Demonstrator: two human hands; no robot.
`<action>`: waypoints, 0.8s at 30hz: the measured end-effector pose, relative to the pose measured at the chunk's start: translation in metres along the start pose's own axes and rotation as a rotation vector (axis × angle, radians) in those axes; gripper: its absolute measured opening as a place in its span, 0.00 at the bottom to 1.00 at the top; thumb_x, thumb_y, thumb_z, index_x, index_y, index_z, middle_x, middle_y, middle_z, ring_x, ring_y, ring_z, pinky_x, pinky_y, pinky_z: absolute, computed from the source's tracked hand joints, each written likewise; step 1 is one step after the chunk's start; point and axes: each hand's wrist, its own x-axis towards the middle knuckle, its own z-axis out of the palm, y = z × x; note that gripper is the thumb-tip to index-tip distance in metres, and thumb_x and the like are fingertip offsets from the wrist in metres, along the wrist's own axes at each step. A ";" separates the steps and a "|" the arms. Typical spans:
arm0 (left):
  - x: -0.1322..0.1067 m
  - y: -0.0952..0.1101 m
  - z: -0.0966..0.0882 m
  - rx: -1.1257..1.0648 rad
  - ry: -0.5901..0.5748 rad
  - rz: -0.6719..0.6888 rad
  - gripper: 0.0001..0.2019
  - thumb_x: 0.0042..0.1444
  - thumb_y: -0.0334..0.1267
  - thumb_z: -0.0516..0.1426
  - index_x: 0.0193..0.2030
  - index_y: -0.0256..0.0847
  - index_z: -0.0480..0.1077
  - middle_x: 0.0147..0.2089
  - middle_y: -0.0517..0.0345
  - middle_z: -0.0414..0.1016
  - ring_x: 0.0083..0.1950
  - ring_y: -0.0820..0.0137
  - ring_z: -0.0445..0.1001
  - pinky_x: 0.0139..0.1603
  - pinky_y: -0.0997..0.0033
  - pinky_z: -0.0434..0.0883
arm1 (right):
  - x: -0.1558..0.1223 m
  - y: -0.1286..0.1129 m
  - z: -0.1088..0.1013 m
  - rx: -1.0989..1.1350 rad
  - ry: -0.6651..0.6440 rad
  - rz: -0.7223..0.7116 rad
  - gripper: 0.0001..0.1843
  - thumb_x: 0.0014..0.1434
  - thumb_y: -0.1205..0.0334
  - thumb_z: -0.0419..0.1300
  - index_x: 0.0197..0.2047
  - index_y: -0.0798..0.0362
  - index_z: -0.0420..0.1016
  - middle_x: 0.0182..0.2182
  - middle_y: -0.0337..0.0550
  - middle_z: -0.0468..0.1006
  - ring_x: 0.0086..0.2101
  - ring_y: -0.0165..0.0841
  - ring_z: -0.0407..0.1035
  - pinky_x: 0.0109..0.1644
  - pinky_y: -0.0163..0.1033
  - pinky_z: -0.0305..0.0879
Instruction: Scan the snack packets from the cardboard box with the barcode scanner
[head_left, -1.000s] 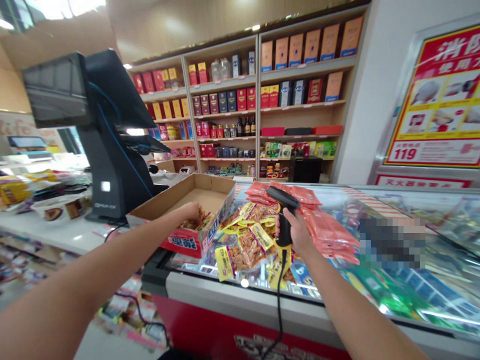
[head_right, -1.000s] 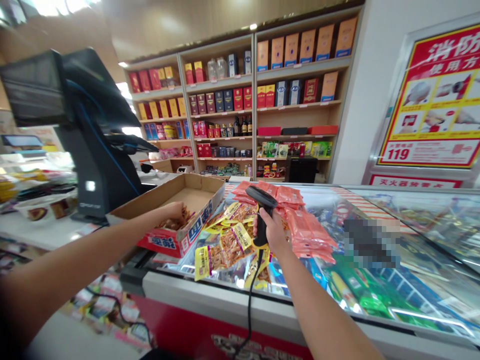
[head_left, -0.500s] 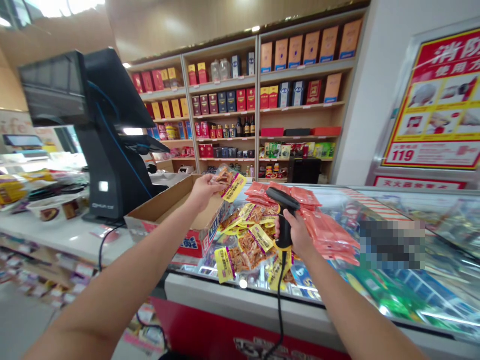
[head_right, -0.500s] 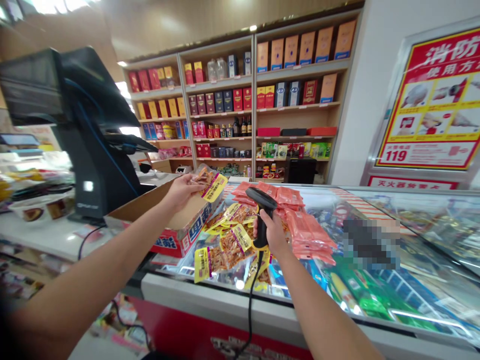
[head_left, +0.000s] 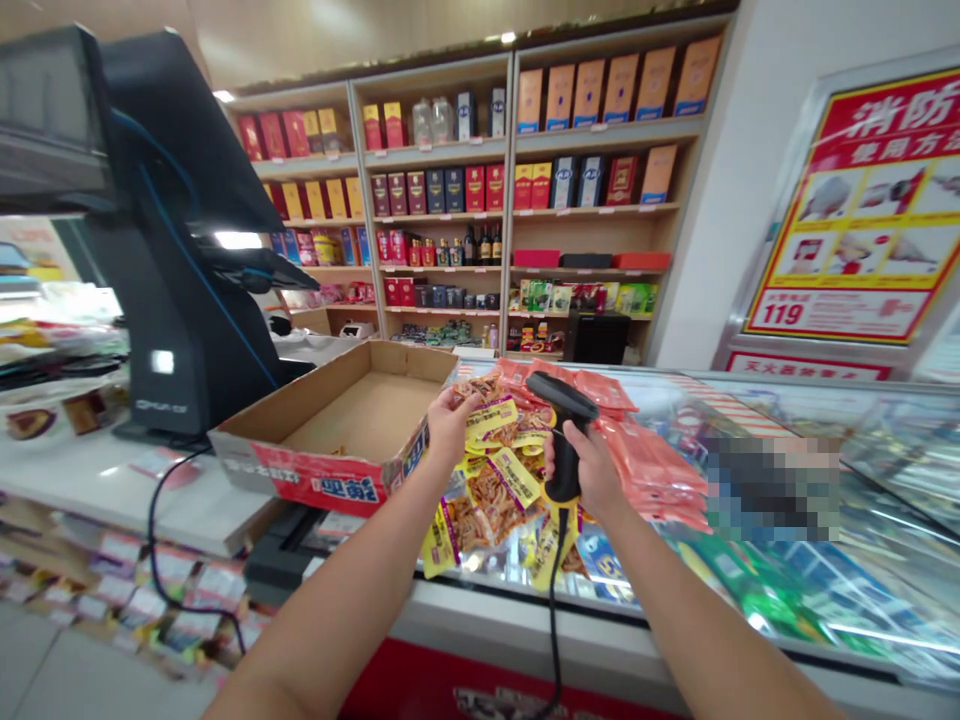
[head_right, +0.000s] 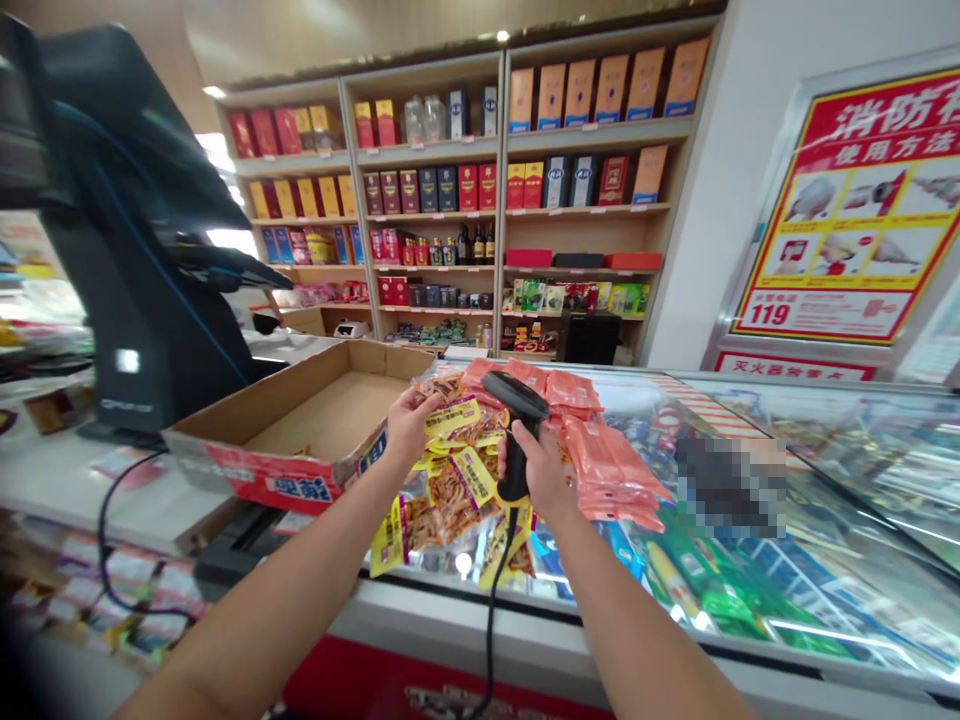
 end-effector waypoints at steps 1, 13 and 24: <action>0.000 0.002 -0.002 -0.048 -0.011 -0.042 0.17 0.39 0.36 0.70 0.35 0.36 0.72 0.31 0.58 0.78 0.30 0.71 0.76 0.34 0.72 0.72 | -0.001 0.000 0.000 -0.006 -0.009 0.003 0.23 0.49 0.41 0.67 0.30 0.51 0.65 0.19 0.35 0.72 0.16 0.29 0.66 0.18 0.34 0.64; -0.024 0.003 -0.014 -0.498 -0.237 -0.659 0.15 0.64 0.24 0.46 0.26 0.40 0.55 0.16 0.70 0.46 0.12 0.82 0.41 0.15 0.82 0.44 | -0.008 -0.002 0.003 -0.059 -0.236 0.217 0.26 0.46 0.40 0.68 0.30 0.52 0.66 0.17 0.36 0.73 0.14 0.27 0.64 0.16 0.31 0.62; -0.016 -0.018 -0.029 -0.420 -0.228 -0.696 0.18 0.63 0.29 0.50 0.22 0.40 0.49 0.17 0.68 0.42 0.13 0.81 0.40 0.16 0.79 0.42 | -0.014 -0.002 0.002 -0.027 -0.302 0.195 0.23 0.48 0.41 0.67 0.31 0.52 0.68 0.17 0.38 0.74 0.14 0.28 0.65 0.17 0.31 0.62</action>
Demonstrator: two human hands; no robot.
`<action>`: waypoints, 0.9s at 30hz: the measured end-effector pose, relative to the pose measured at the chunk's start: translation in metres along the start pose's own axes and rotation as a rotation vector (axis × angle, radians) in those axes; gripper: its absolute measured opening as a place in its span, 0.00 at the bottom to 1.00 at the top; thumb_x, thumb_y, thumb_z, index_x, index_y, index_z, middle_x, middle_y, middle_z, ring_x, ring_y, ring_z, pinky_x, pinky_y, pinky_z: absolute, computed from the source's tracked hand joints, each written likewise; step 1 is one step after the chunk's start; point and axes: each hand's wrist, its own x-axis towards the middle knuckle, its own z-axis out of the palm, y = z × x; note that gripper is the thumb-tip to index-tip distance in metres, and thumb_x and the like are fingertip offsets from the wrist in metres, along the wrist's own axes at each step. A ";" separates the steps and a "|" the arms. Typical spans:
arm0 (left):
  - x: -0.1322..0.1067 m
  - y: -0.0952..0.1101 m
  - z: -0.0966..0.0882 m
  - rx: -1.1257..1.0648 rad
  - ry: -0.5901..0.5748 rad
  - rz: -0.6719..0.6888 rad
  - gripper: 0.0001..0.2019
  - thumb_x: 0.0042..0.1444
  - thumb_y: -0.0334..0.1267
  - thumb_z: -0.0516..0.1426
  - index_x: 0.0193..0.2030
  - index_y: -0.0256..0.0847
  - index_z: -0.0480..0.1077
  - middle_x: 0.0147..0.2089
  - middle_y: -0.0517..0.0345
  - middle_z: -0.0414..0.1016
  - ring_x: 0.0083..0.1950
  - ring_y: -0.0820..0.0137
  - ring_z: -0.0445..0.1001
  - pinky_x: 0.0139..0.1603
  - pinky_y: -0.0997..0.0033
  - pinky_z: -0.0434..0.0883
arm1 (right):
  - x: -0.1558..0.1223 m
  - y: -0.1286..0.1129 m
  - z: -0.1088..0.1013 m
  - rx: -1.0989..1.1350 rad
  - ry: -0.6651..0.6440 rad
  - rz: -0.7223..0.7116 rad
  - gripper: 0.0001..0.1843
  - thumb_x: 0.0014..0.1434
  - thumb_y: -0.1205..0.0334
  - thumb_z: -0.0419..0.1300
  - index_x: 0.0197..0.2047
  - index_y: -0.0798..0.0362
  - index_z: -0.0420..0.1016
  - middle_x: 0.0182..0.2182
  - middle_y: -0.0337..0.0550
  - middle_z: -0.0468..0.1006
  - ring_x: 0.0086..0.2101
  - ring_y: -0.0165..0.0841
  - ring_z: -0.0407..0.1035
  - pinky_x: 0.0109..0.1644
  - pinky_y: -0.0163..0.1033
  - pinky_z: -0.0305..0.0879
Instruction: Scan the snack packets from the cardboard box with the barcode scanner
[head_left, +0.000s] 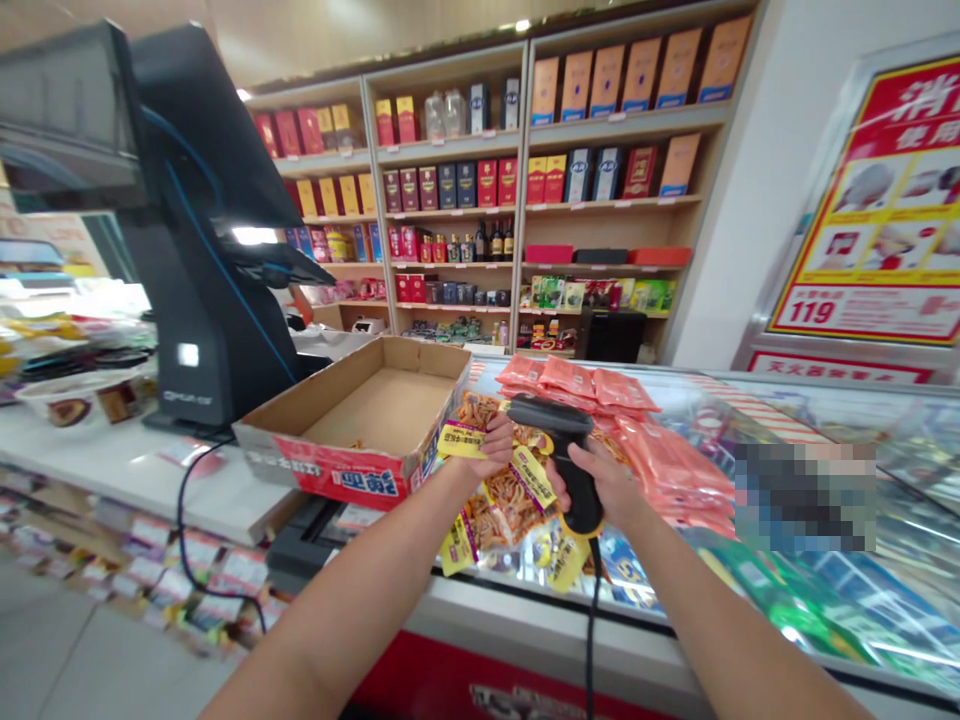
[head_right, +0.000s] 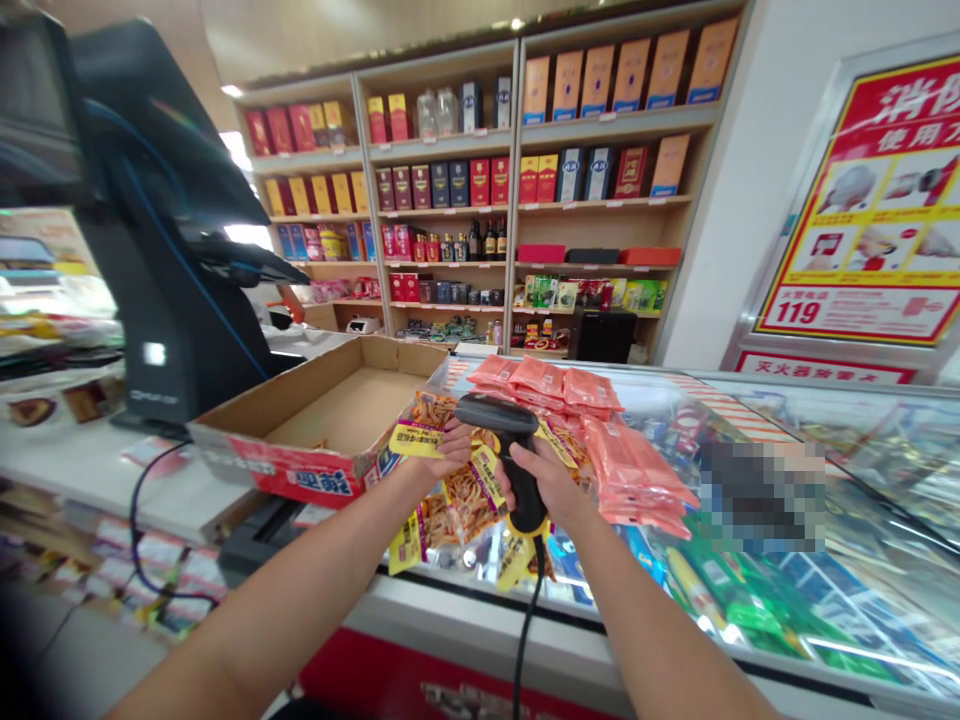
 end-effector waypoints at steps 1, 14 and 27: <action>0.001 0.000 -0.001 0.006 -0.002 -0.006 0.18 0.62 0.30 0.50 0.22 0.40 0.49 0.17 0.68 0.42 0.13 0.81 0.40 0.16 0.79 0.42 | 0.000 0.000 0.000 0.005 -0.003 -0.004 0.22 0.49 0.42 0.67 0.31 0.52 0.69 0.17 0.38 0.74 0.14 0.29 0.65 0.17 0.31 0.62; 0.008 -0.001 -0.013 -0.006 -0.049 -0.046 0.17 0.62 0.32 0.51 0.22 0.40 0.52 0.17 0.67 0.48 0.13 0.81 0.45 0.16 0.80 0.45 | 0.001 -0.001 0.000 -0.020 -0.047 -0.005 0.22 0.50 0.43 0.66 0.27 0.55 0.71 0.17 0.40 0.73 0.15 0.28 0.65 0.17 0.31 0.62; 0.001 -0.001 0.000 0.027 -0.062 -0.078 0.18 0.62 0.32 0.51 0.22 0.40 0.51 0.18 0.69 0.41 0.13 0.82 0.40 0.15 0.82 0.43 | 0.000 -0.001 -0.002 0.020 -0.020 0.005 0.21 0.49 0.44 0.67 0.28 0.52 0.69 0.17 0.38 0.73 0.15 0.28 0.65 0.17 0.31 0.62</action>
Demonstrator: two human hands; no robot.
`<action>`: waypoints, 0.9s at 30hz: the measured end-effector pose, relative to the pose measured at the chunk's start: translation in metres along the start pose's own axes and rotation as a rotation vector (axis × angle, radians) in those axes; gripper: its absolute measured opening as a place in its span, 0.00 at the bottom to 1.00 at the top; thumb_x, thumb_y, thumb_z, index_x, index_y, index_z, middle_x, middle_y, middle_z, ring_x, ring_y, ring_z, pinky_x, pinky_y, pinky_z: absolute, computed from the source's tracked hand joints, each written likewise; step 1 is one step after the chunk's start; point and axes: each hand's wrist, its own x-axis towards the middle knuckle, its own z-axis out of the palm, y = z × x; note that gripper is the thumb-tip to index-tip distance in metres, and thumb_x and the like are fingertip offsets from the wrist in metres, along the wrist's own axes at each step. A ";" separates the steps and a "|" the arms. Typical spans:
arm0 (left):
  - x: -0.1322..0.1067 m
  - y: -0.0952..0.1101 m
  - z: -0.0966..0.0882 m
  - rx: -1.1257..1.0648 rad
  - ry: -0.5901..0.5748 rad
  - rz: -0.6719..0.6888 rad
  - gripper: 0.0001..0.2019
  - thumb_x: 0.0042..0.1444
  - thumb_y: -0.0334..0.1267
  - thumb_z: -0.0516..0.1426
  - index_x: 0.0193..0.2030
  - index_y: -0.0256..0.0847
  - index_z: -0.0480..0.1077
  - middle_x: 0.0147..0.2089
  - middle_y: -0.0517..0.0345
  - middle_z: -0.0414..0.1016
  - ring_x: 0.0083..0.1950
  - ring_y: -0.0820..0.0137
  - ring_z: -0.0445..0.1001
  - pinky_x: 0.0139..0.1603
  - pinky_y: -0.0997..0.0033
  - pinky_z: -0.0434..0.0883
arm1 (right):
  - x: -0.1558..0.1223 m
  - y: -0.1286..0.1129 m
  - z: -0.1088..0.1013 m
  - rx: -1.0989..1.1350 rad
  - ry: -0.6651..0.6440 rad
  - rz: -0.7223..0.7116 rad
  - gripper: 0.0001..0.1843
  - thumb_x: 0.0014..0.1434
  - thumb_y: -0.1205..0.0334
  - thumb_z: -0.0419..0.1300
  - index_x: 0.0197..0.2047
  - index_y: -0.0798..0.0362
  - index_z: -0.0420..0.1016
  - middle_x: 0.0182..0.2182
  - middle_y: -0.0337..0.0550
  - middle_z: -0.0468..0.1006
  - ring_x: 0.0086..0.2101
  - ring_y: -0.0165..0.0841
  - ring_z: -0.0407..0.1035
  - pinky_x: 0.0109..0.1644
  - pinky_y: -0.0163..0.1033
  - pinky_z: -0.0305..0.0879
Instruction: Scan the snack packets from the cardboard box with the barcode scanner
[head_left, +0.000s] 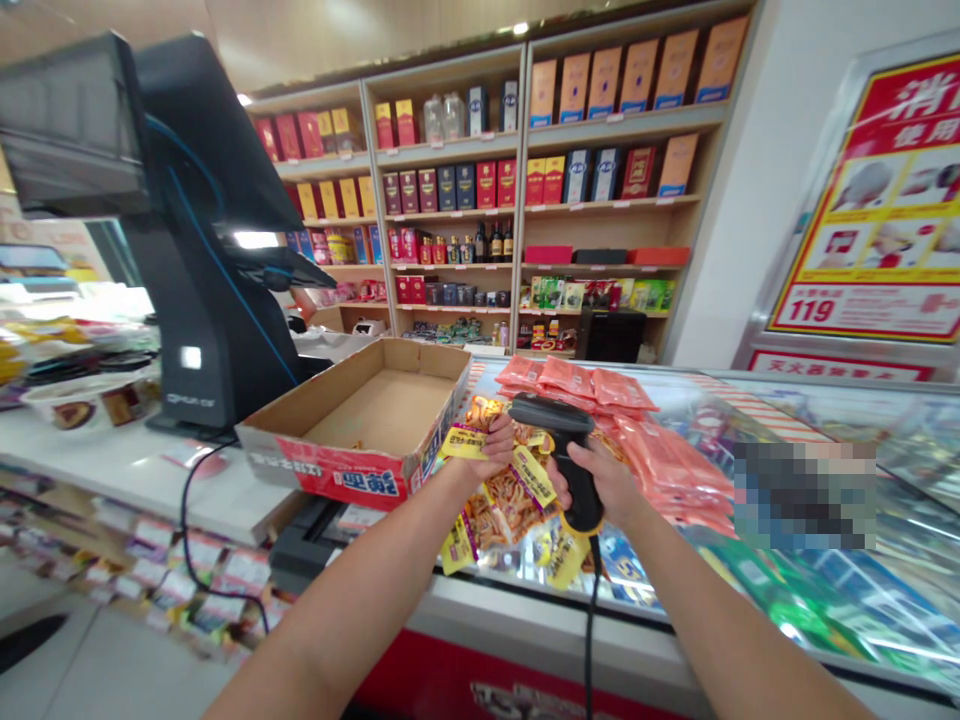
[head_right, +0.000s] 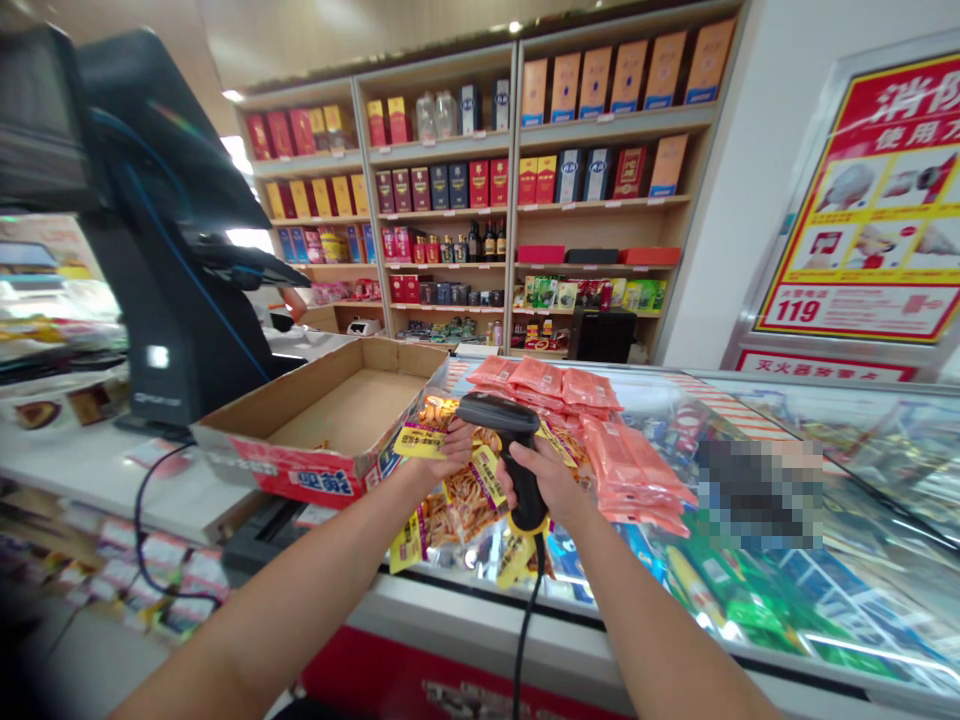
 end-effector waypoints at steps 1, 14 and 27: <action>0.000 0.000 0.000 0.001 -0.001 0.001 0.17 0.62 0.31 0.51 0.22 0.40 0.51 0.18 0.69 0.41 0.13 0.82 0.40 0.15 0.82 0.43 | 0.000 0.000 -0.001 0.001 -0.001 0.001 0.21 0.49 0.44 0.67 0.28 0.52 0.69 0.17 0.38 0.73 0.15 0.28 0.65 0.17 0.31 0.62; -0.002 0.010 0.011 0.070 0.035 0.072 0.15 0.62 0.32 0.51 0.24 0.40 0.54 0.17 0.69 0.46 0.12 0.82 0.44 0.15 0.82 0.45 | 0.008 0.000 -0.003 0.075 0.203 -0.117 0.24 0.48 0.40 0.68 0.30 0.52 0.68 0.19 0.36 0.72 0.15 0.28 0.64 0.17 0.33 0.63; 0.030 0.022 0.059 0.753 0.400 0.367 0.12 0.43 0.36 0.66 0.19 0.40 0.66 0.15 0.62 0.65 0.18 0.70 0.69 0.25 0.70 0.69 | 0.017 -0.006 -0.017 0.207 0.565 -0.425 0.24 0.49 0.40 0.66 0.29 0.49 0.64 0.17 0.32 0.70 0.16 0.29 0.65 0.18 0.34 0.64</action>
